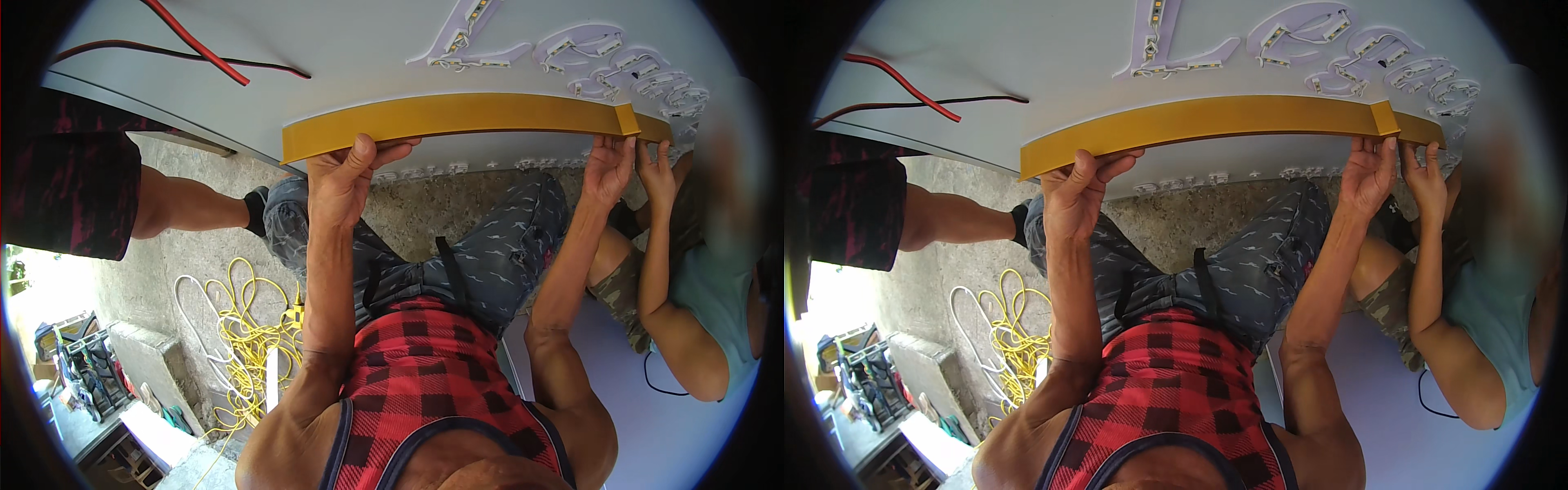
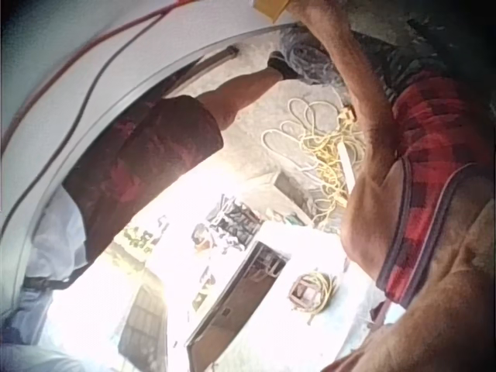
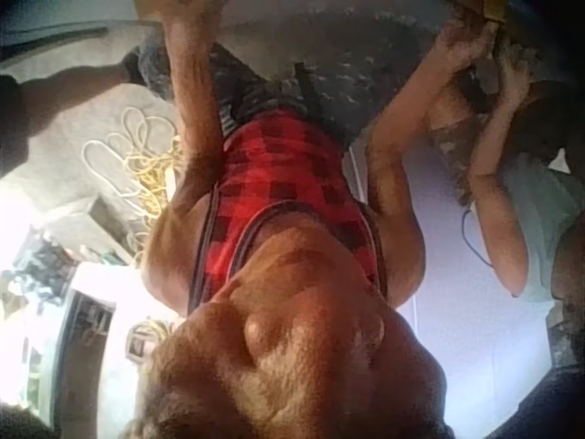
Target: Collaborating to apply adhesive and gold-colored trim pieces to a large white LED-backlit sign.
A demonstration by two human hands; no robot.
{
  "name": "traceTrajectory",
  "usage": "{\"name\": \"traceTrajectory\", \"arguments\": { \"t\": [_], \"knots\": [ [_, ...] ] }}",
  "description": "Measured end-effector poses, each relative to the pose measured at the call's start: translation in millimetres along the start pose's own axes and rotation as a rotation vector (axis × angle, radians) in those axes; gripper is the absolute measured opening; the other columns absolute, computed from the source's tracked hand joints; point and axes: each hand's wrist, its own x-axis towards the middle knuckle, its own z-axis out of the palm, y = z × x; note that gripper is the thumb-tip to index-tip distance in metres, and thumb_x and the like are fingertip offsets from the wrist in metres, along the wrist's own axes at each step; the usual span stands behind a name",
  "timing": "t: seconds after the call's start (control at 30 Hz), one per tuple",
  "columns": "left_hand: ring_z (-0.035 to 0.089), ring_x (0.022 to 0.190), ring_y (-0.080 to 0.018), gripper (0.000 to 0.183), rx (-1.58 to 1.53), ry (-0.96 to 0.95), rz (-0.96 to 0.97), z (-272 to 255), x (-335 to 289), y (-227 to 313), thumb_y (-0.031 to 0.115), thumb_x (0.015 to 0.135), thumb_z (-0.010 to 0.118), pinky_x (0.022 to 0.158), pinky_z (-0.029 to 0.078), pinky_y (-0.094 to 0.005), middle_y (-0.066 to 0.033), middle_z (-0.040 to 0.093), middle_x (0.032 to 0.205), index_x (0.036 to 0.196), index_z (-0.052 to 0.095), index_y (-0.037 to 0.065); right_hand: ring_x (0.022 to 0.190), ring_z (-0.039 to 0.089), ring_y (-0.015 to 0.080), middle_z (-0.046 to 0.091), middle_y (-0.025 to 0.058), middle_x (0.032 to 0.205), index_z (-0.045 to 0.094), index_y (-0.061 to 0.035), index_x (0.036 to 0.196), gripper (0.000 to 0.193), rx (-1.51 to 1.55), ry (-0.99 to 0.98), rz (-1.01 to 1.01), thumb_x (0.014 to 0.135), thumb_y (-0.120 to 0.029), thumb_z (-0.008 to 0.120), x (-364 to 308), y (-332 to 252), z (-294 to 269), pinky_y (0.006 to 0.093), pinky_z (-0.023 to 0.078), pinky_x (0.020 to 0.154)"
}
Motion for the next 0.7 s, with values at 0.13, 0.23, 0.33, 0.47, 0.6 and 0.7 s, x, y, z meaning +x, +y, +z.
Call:
{"name": "traceTrajectory", "arguments": {
  "t": [0.13, 0.23, 0.33, 0.47, 0.6, 0.7],
  "knots": [
    [0.067, 0.094, -0.0395, 0.036, -0.022, 0.059, -0.011, 7.3, -1.4, 2.2, 0.019, 0.093, 0.059, 0.081, 0.060, -0.0396, -0.0262, 0.066, 0.102, 0.112, 0.057, -0.011, 0.115, 0.052, 0.0236, 0.057, 0.0114, 0.123, 0.052, -0.0007, 0.125, 0.037, 0.014, -0.013, 0.007, 0.092, -0.013, 0.061, 0.9, -1.7, -0.4, 0.0423, 0.041, 0.104],
    [0.064, 0.096, -0.0443, 0.037, -0.005, 0.059, -0.019, 8.2, -0.3, -0.3, 0.016, 0.096, 0.054, 0.081, 0.060, -0.0418, -0.0296, 0.062, 0.106, 0.119, 0.047, -0.013, 0.111, 0.054, 0.0224, 0.058, 0.0097, 0.121, 0.053, -0.0008, 0.123, 0.035, 0.039, -0.012, 0.009, 0.091, -0.011, 0.062, 0.0, -5.6, -0.2, 0.0420, 0.043, 0.102],
    [0.064, 0.096, -0.0459, 0.035, -0.007, 0.076, 0.011, 11.5, -0.3, -0.2, 0.013, 0.096, 0.053, 0.082, 0.060, -0.0430, -0.0300, 0.061, 0.109, 0.120, 0.047, -0.011, 0.111, 0.054, 0.0221, 0.058, 0.0092, 0.120, 0.053, -0.0011, 0.123, 0.035, 0.041, -0.013, 0.001, 0.091, -0.010, 0.062, 1.6, -4.1, -5.1, 0.0423, 0.044, 0.101],
    [0.065, 0.094, -0.0446, 0.033, -0.097, 0.078, 0.030, 3.1, -1.9, -3.2, 0.010, 0.095, 0.054, 0.082, 0.060, -0.0436, -0.0278, 0.063, 0.108, 0.120, 0.049, -0.011, 0.111, 0.055, 0.0224, 0.058, 0.0085, 0.120, 0.053, -0.0019, 0.123, 0.034, 0.100, -0.015, 0.020, 0.091, -0.009, 0.061, 0.0, 1.9, -2.0, 0.0436, 0.045, 0.099],
    [0.063, 0.098, -0.0450, 0.036, -0.054, 0.028, 0.046, -0.8, -1.7, -6.7, 0.015, 0.096, 0.053, 0.085, 0.059, -0.0435, -0.0274, 0.062, 0.111, 0.123, 0.047, -0.010, 0.111, 0.056, 0.0230, 0.058, 0.0088, 0.119, 0.052, -0.0024, 0.123, 0.033, 0.067, 0.004, -0.010, 0.091, -0.008, 0.060, -2.2, -1.2, 7.2, 0.0442, 0.045, 0.099],
    [0.064, 0.098, -0.0435, 0.038, -0.016, 0.039, 0.046, 2.5, -1.4, -8.9, 0.017, 0.096, 0.054, 0.086, 0.058, -0.0432, -0.0270, 0.062, 0.109, 0.122, 0.048, -0.009, 0.113, 0.056, 0.0229, 0.058, 0.0100, 0.123, 0.053, -0.0008, 0.123, 0.032, 0.069, -0.005, -0.017, 0.092, -0.007, 0.059, -2.2, -2.9, 8.0, 0.0429, 0.047, 0.097]
  ]
}}
